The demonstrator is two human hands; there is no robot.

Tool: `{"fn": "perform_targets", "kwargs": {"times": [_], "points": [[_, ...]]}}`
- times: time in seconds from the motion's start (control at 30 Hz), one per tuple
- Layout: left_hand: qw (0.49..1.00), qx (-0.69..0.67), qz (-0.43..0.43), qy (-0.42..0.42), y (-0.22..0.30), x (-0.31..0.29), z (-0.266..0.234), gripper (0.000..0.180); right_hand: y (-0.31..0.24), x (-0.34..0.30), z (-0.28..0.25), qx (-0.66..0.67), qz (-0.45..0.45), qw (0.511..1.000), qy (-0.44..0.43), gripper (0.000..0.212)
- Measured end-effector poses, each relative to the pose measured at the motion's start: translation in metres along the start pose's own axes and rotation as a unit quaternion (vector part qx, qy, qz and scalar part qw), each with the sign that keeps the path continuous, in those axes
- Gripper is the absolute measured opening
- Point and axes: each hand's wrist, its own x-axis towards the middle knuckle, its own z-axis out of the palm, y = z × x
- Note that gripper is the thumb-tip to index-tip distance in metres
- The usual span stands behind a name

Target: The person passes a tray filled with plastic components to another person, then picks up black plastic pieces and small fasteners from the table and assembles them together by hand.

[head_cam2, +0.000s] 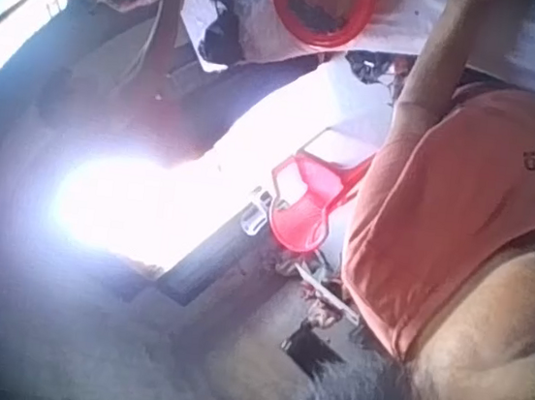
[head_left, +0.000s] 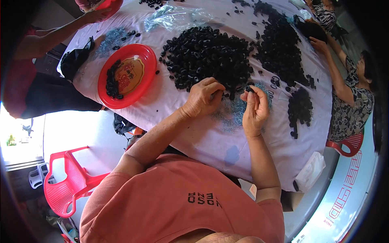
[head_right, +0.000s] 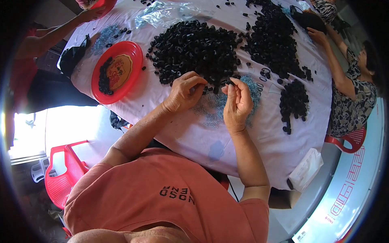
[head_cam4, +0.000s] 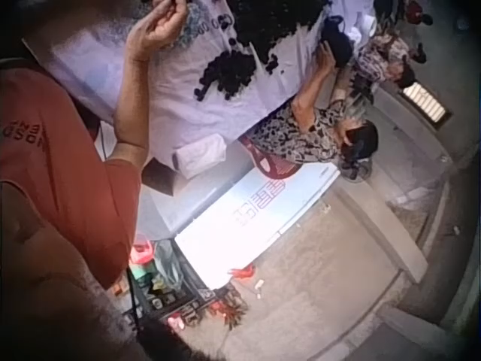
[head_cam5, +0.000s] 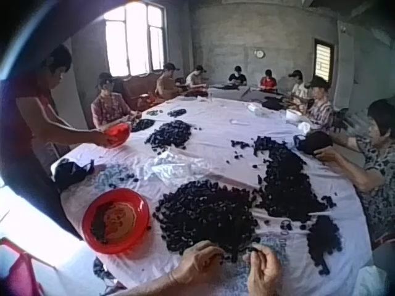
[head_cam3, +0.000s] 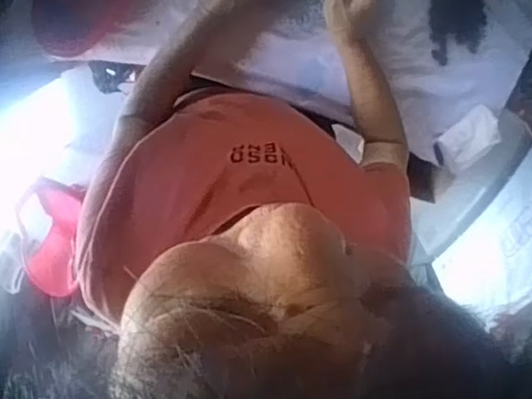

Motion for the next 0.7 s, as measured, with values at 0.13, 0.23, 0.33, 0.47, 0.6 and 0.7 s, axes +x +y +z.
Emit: {"fn": "perform_targets", "kwargs": {"times": [0.13,0.23,0.33,0.47,0.6,0.7], "points": [[0.999,0.022,0.024,-0.026,-0.003,0.001,-0.008,0.015,0.002,0.001,-0.002,0.001,0.017,1.000,-0.001,0.015],[0.996,0.051,0.051,-0.055,0.001,-0.004,-0.007,0.014,-0.002,0.002,-0.002,0.001,0.007,1.000,-0.015,0.015],[0.992,0.021,0.073,-0.096,0.008,-0.001,-0.014,0.015,0.001,0.002,-0.003,-0.009,-0.001,1.000,-0.016,0.016],[0.997,0.031,0.063,-0.041,0.001,-0.003,-0.012,0.015,-0.005,0.008,0.001,-0.002,-0.003,1.000,-0.019,0.016],[0.993,0.097,0.061,-0.008,-0.004,-0.003,-0.006,0.015,-0.013,0.014,0.002,0.072,0.109,0.991,-0.007,0.018],[0.990,0.122,0.073,-0.022,-0.003,0.000,-0.003,0.018,-0.020,0.017,0.007,0.236,0.241,0.941,0.034,0.018]]}}
